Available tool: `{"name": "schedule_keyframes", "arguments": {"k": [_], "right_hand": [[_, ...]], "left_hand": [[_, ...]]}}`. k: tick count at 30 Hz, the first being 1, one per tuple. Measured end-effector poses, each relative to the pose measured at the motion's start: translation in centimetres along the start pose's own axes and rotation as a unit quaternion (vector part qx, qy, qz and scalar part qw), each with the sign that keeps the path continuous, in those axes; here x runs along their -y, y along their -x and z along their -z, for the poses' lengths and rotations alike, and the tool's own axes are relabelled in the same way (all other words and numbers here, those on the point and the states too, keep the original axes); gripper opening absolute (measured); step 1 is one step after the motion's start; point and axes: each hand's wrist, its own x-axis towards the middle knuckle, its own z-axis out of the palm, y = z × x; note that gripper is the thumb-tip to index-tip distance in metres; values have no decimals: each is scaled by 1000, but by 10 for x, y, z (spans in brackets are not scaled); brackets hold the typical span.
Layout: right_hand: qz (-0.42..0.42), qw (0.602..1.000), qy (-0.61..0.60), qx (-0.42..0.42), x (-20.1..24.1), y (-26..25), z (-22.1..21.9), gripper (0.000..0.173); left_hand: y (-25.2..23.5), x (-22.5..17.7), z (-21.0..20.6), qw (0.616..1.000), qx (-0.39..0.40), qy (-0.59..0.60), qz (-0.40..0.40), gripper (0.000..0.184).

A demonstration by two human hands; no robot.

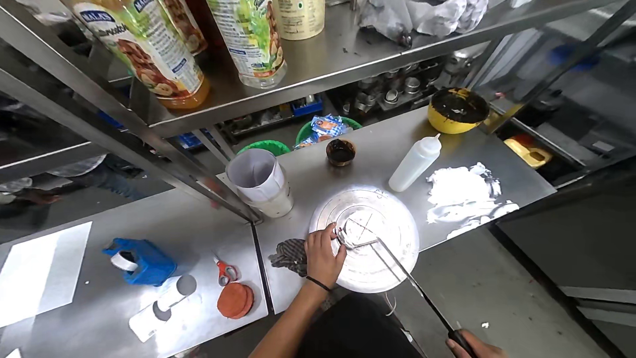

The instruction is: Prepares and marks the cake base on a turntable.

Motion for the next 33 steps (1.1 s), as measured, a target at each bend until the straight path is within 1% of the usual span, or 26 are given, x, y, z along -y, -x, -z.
{"name": "schedule_keyframes", "arguments": {"k": [3,5,8,10,11,12,13,14,15,16,17,19,21,23,24,25,26,27,29,31,33], "right_hand": [[21,999,-8,-33,6,-9,1,39],[31,998,-11,-45,12,-13,2,38],[49,998,-12,-46,16,-16,3,37],[58,997,-13,-46,16,-16,2,37],[60,997,-11,-44,18,-17,2,37],[65,997,-10,-43,21,-18,3,37],[72,996,-8,-42,24,-21,4,36],[80,996,-7,-37,28,-23,4,36],[90,995,-5,-29,33,-27,5,36],[99,995,0,-21,39,-32,5,36],[107,994,6,-12,45,-37,5,35],[126,992,27,5,60,-51,3,35],[154,987,55,7,79,-65,-1,36],[179,981,79,4,98,-81,-9,40],[192,978,84,0,108,-90,-14,43],[199,976,86,-1,120,-99,-19,48],[200,976,88,3,132,-106,-25,52],[199,976,90,8,145,-113,-30,55],[206,973,103,17,170,-125,-43,54],[192,970,133,68,196,-134,-52,50],[167,962,166,136,220,-141,-60,49]], "left_hand": [[-1,4,7,999,19,34,-1,68],[1,13,21,996,26,80,21,72],[12,42,43,991,-25,90,94,68],[23,68,54,987,-50,59,142,67],[27,81,55,985,-49,32,162,65],[30,92,56,982,-27,1,187,64],[32,101,56,974,20,-33,223,63],[34,108,51,959,85,-68,261,63],[36,116,42,941,144,-98,289,64],[39,124,30,928,185,-117,302,63],[41,132,18,922,202,-128,306,62],[40,139,5,923,199,-135,302,52],[32,141,4,926,178,-96,320,43],[35,143,7,928,114,31,354,35],[40,141,10,917,69,127,372,33],[47,137,14,894,22,229,384,31],[56,131,20,861,-17,332,384,32],[66,124,26,819,-43,432,376,34],[83,103,47,726,-60,596,338,42],[97,79,70,647,-56,700,298,51],[103,57,85,581,-49,766,269,60]]}}
